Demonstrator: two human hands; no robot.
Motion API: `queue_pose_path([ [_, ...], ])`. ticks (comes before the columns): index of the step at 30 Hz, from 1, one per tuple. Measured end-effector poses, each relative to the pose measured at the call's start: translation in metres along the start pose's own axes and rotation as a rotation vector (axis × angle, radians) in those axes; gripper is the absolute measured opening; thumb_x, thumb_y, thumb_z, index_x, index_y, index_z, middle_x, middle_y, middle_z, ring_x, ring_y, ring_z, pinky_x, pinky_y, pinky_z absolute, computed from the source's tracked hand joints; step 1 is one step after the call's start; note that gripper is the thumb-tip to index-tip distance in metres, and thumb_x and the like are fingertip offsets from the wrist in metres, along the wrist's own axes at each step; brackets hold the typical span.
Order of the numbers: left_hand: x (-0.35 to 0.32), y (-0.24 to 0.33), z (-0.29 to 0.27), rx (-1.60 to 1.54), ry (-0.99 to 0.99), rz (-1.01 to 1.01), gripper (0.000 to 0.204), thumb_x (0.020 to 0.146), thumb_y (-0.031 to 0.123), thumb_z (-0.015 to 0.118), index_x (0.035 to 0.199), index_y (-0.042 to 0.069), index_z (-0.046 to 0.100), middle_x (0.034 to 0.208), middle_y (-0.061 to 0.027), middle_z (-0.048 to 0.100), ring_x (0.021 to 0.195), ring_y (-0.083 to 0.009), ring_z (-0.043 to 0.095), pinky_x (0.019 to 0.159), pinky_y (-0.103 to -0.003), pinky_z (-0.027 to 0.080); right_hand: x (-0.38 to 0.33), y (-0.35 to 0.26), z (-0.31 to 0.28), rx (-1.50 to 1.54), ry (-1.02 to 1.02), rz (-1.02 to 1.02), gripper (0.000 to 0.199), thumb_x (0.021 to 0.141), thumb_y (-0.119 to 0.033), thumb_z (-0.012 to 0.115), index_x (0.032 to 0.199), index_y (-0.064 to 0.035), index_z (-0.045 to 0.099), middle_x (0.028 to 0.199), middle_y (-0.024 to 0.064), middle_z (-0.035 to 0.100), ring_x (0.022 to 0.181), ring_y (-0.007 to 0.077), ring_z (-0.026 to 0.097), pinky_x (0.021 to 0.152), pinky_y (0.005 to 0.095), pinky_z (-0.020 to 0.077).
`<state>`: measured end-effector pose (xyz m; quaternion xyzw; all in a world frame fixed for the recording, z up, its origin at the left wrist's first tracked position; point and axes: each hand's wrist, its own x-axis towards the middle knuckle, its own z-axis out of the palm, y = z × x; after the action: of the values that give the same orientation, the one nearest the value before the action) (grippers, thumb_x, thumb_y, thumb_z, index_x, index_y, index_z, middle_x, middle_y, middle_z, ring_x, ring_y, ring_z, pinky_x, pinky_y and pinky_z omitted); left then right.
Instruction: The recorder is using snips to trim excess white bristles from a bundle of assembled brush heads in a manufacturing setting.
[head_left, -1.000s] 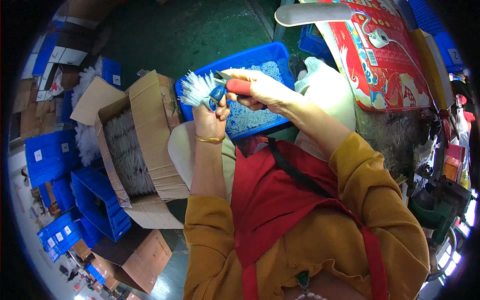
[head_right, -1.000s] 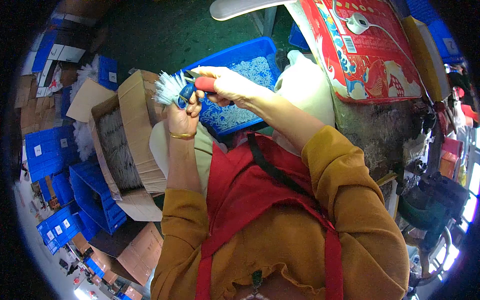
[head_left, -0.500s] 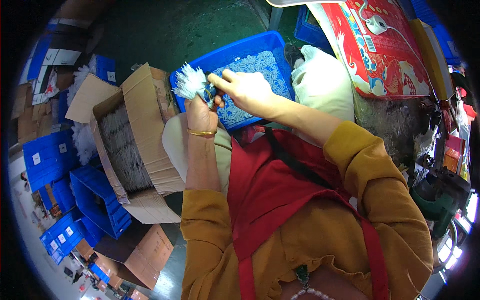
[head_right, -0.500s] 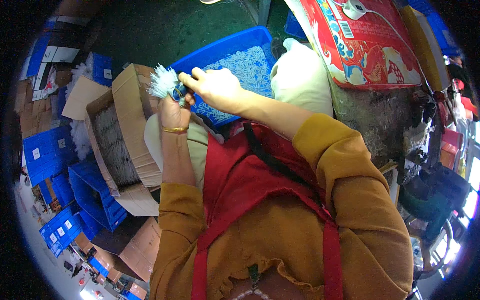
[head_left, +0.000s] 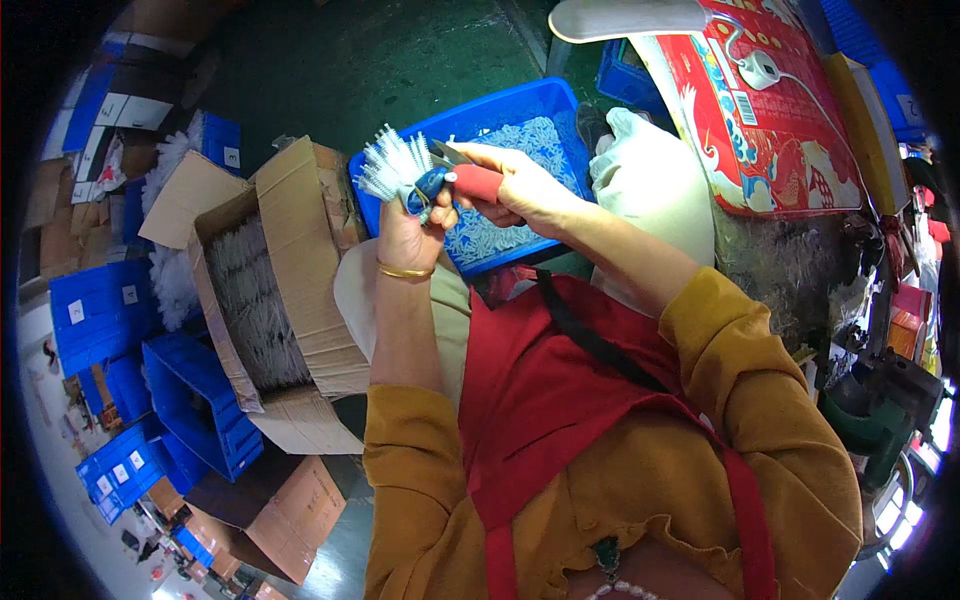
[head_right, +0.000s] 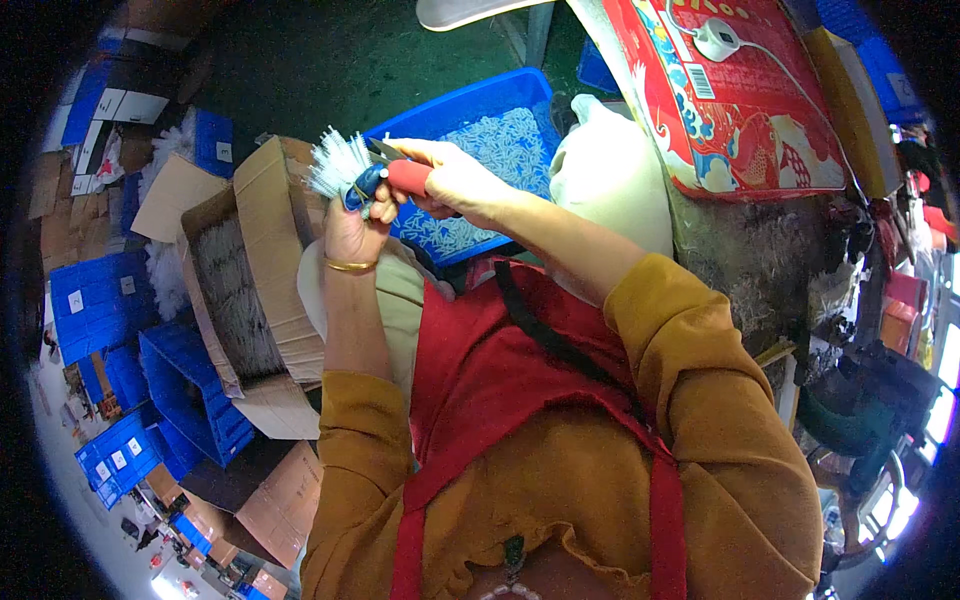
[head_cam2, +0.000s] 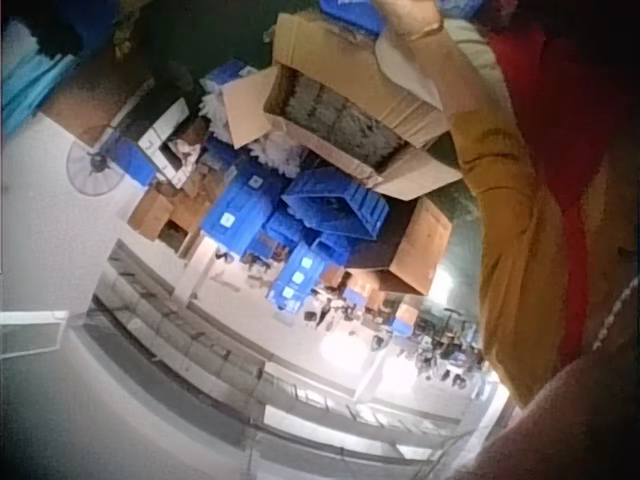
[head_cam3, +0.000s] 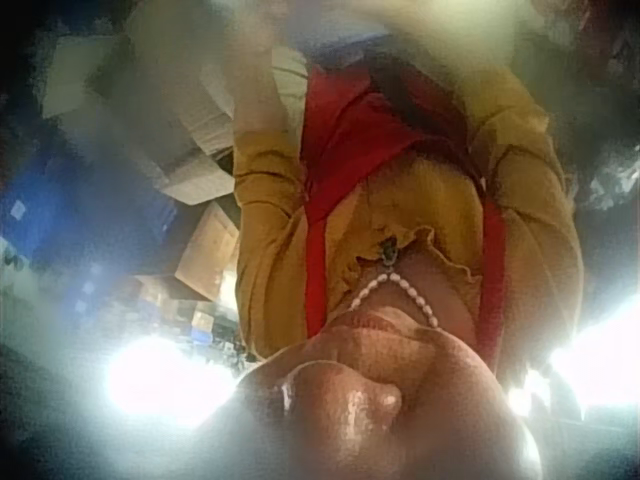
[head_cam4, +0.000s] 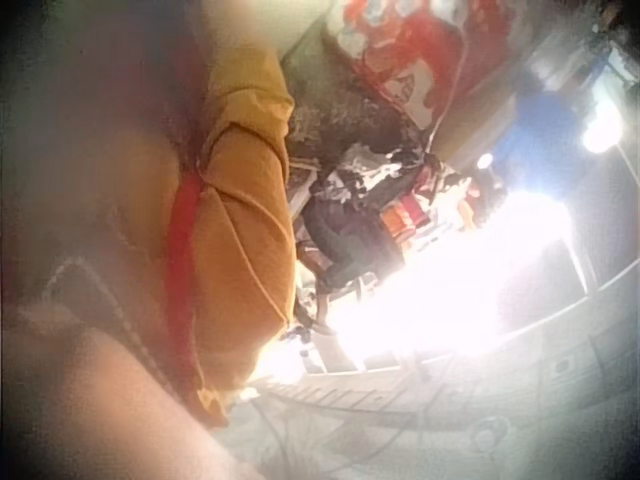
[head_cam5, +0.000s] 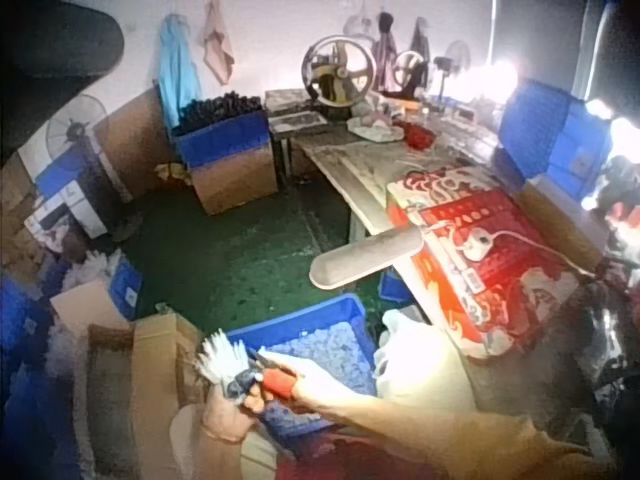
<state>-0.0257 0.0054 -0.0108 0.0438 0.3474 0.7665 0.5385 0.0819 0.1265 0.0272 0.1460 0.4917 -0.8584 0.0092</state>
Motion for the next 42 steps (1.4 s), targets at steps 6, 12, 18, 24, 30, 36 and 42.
queue_pose_path([
  [6, 0.006, -0.005, 0.005, -0.134, 0.165, 0.067, 0.028, 0.079, 0.025, 0.042, 0.077, 0.000, 0.054, 0.056, -0.0062, 0.048, 0.045, -0.0109, 0.042, 0.044, -0.025, 0.034, 0.008, 0.001, 0.007, -0.303, 0.184, -0.099, 0.024, 0.074, -0.015, 0.052, 0.096, -0.0076, 0.050, 0.061, -0.0021, 0.046, 0.041, 0.0023, 0.034, 0.036, 0.0174, 0.0238],
  [12, 0.002, -0.009, -0.001, -0.207, -0.109, -0.057, 0.031, 0.082, 0.028, 0.039, 0.095, 0.003, 0.050, 0.062, -0.0079, 0.048, 0.044, -0.0102, 0.040, 0.044, -0.025, 0.036, 0.011, -0.005, -0.003, 0.071, 0.087, -0.026, 0.021, 0.068, -0.021, 0.065, 0.076, -0.0102, 0.049, 0.049, -0.0055, 0.037, 0.037, 0.0016, 0.027, 0.036, 0.0181, 0.0173],
  [18, -0.004, -0.005, 0.006, -0.009, -0.091, 0.067, 0.026, 0.082, 0.025, 0.038, 0.094, 0.004, 0.050, 0.059, -0.0084, 0.047, 0.041, -0.0098, 0.038, 0.038, -0.024, 0.033, 0.016, 0.000, -0.007, 0.161, 0.018, 0.035, 0.015, 0.066, -0.016, 0.065, 0.067, -0.0112, 0.051, 0.047, -0.0056, 0.038, 0.036, 0.0026, 0.026, 0.036, 0.0187, 0.0167],
  [24, -0.010, 0.003, 0.021, 0.120, -0.003, 0.074, 0.019, 0.080, 0.011, 0.039, 0.095, 0.003, 0.047, 0.059, -0.0103, 0.046, 0.040, -0.0097, 0.038, 0.035, -0.024, 0.032, 0.015, 0.007, -0.011, 0.314, -0.065, 0.016, 0.015, 0.071, -0.014, 0.061, 0.066, -0.0115, 0.046, 0.050, -0.0077, 0.034, 0.038, 0.0015, 0.023, 0.037, 0.0175, 0.0162],
  [30, 0.001, -0.007, 0.017, 0.075, 0.140, 0.142, 0.015, 0.080, 0.005, 0.038, 0.092, 0.001, 0.047, 0.057, -0.0082, 0.046, 0.038, -0.0082, 0.036, 0.033, -0.019, 0.027, 0.021, 0.006, -0.006, 0.111, 0.251, -0.078, 0.013, 0.069, -0.015, 0.063, 0.073, -0.0102, 0.051, 0.052, -0.0068, 0.038, 0.038, 0.0017, 0.025, 0.036, 0.0176, 0.0170],
  [36, -0.002, -0.010, 0.027, 0.305, 0.254, 0.150, 0.013, 0.079, 0.005, 0.040, 0.084, -0.001, 0.050, 0.057, -0.0073, 0.048, 0.038, -0.0058, 0.034, 0.032, -0.018, 0.025, 0.025, 0.004, -0.010, -0.313, 0.316, -0.255, 0.017, 0.067, -0.021, 0.064, 0.070, -0.0074, 0.055, 0.057, -0.0035, 0.048, 0.047, 0.0030, 0.037, 0.043, 0.0188, 0.0275],
  [42, 0.003, -0.013, 0.021, 0.260, 0.259, 0.258, 0.016, 0.080, 0.010, 0.043, 0.076, -0.003, 0.052, 0.062, -0.0128, 0.053, 0.040, -0.0092, 0.041, 0.035, -0.022, 0.031, 0.024, 0.002, -0.012, -0.349, 0.436, -0.243, 0.018, 0.065, -0.017, 0.061, 0.071, -0.0008, 0.056, 0.064, 0.0058, 0.055, 0.061, 0.0122, 0.048, 0.057, 0.0250, 0.0374],
])
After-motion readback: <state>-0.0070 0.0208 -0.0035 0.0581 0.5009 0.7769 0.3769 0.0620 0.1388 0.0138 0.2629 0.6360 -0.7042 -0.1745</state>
